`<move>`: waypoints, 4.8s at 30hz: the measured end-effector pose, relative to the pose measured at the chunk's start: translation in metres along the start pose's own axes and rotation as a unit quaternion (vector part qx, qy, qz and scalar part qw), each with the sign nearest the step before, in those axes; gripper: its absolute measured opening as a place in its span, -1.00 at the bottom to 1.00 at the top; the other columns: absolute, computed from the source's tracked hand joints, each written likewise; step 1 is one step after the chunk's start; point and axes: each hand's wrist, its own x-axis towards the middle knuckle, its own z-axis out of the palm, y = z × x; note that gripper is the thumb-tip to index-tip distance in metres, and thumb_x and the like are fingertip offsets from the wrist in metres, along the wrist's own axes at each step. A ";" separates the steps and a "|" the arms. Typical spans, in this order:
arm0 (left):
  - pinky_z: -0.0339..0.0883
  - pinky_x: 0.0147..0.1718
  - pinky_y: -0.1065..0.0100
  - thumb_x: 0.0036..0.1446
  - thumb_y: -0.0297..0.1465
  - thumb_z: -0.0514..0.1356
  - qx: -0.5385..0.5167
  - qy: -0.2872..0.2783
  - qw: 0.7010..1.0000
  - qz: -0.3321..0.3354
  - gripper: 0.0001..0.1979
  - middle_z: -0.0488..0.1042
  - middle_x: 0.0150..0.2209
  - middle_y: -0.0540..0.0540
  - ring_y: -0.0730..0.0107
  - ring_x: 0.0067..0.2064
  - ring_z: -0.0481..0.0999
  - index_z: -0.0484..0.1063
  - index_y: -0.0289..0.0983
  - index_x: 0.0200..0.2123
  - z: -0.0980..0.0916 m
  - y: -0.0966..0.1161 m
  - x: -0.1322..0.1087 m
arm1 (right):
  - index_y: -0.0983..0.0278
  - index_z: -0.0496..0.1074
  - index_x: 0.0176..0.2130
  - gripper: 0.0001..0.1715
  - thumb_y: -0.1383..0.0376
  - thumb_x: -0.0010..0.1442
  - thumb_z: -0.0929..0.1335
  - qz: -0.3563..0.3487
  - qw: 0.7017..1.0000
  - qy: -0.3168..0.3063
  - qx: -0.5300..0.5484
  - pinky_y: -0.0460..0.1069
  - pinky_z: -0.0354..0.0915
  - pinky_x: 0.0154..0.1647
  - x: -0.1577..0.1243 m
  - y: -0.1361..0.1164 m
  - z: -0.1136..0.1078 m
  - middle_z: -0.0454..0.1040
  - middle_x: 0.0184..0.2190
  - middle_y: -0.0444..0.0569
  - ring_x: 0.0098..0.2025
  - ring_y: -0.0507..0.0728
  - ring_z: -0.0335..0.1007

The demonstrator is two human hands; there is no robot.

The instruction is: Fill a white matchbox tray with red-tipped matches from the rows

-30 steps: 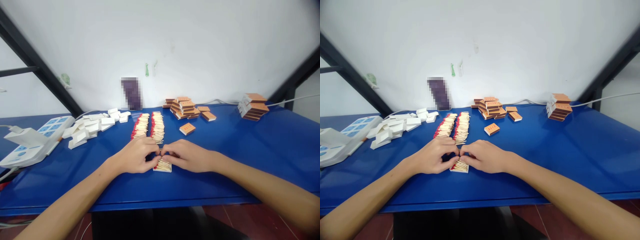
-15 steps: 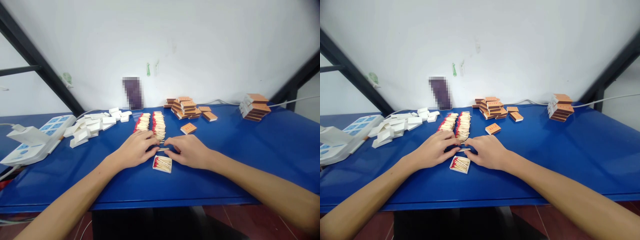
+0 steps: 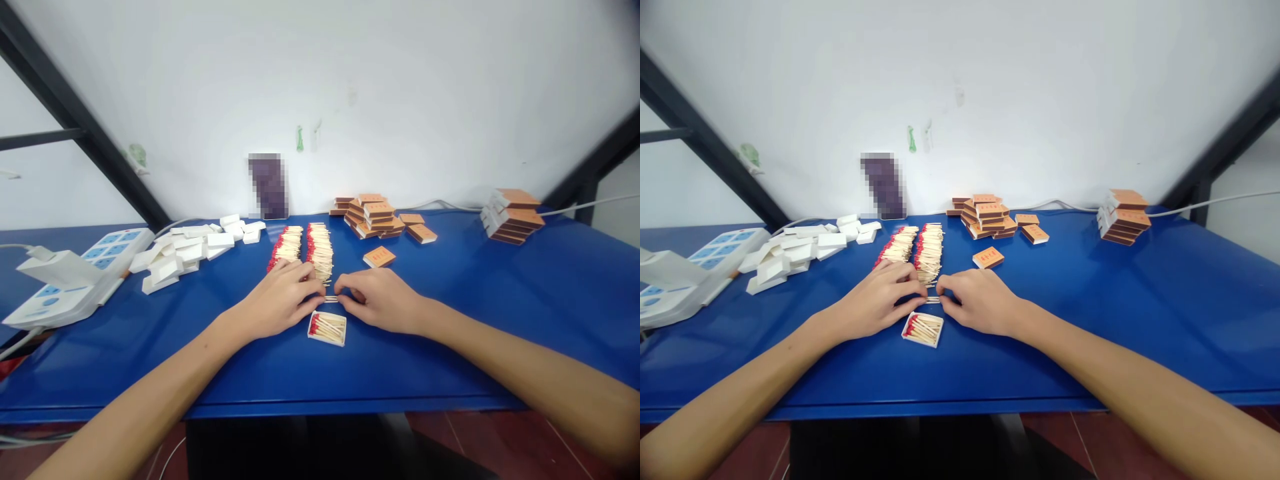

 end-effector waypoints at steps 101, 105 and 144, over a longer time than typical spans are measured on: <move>0.10 -0.06 0.25 0.29 -0.24 0.19 -0.043 -0.001 0.998 0.040 -0.82 0.48 -0.21 -0.04 0.29 -0.17 0.41 0.39 -0.22 -0.16 -0.006 0.015 -0.002 | 0.27 0.26 -0.38 -0.88 0.37 0.21 0.30 -0.054 0.993 -0.035 0.101 -0.11 -0.02 -0.47 -0.002 -0.006 -0.006 0.21 -0.60 -0.27 -0.57 -0.05 0.11; 0.13 -0.04 0.24 0.24 -0.25 0.22 -0.056 0.014 0.997 0.047 -0.82 0.48 -0.26 -0.04 0.29 -0.19 0.41 0.41 -0.22 -0.17 -0.005 0.014 -0.002 | 0.28 0.42 -0.35 -0.91 0.32 0.22 0.34 -0.023 0.995 -0.030 0.095 -0.12 -0.01 -0.47 -0.002 -0.007 -0.004 0.21 -0.64 -0.27 -0.59 -0.06 0.12; 0.28 0.01 0.18 0.29 -0.38 0.18 -0.080 0.006 0.996 0.030 -0.88 0.39 -0.08 -0.13 0.21 -0.02 0.33 0.52 -0.23 -0.20 -0.009 0.017 -0.001 | 0.29 0.39 -0.32 -0.94 0.37 0.23 0.32 0.029 0.995 -0.025 0.095 -0.11 -0.03 -0.46 0.001 -0.006 -0.003 0.30 -0.60 -0.24 -0.55 -0.04 0.18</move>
